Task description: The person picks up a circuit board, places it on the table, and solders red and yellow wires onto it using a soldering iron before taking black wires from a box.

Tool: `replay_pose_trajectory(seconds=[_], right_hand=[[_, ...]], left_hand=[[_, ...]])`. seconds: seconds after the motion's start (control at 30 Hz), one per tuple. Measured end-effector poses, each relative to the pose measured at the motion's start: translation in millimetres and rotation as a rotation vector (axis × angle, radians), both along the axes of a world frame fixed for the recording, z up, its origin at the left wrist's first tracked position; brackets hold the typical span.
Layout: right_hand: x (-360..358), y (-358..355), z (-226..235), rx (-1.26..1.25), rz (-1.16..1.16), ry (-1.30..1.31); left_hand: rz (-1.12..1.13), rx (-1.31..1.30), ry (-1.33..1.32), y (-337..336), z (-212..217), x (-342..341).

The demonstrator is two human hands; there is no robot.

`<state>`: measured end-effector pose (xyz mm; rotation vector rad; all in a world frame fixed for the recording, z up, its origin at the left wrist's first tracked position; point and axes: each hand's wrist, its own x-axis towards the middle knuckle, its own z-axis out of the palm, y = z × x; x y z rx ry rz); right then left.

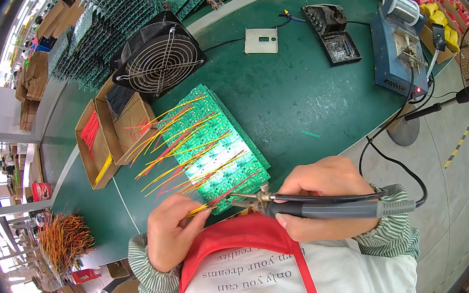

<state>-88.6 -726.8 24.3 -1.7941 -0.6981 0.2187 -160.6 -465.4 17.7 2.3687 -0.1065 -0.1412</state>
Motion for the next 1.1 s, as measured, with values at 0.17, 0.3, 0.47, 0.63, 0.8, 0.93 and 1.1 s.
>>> replay_pose_trajectory(seconds=[0.17,0.3,0.47,0.63,0.8,0.93,1.1], right_hand=[[-2,8,-1,0.000,0.052,0.075],[-2,11,-6,-0.013,0.056,0.060],[2,13,-7,-0.003,0.089,0.113],[4,12,-7,-0.019,0.060,0.053],[3,8,-8,-0.010,0.031,0.052],[0,1,-6,-0.024,0.000,0.042],[-2,-7,-5,-0.001,0.009,0.011]], left_hand=[[0.004,-0.031,-0.004,2,-14,1],[-0.014,-0.017,0.022,4,-15,3],[-0.015,-0.086,0.003,5,-20,4],[-0.042,-0.030,0.047,7,-15,7],[-0.014,-0.046,0.063,7,-10,5],[0.031,0.039,-0.112,35,0,2],[0.218,0.165,-0.264,18,11,-5]])
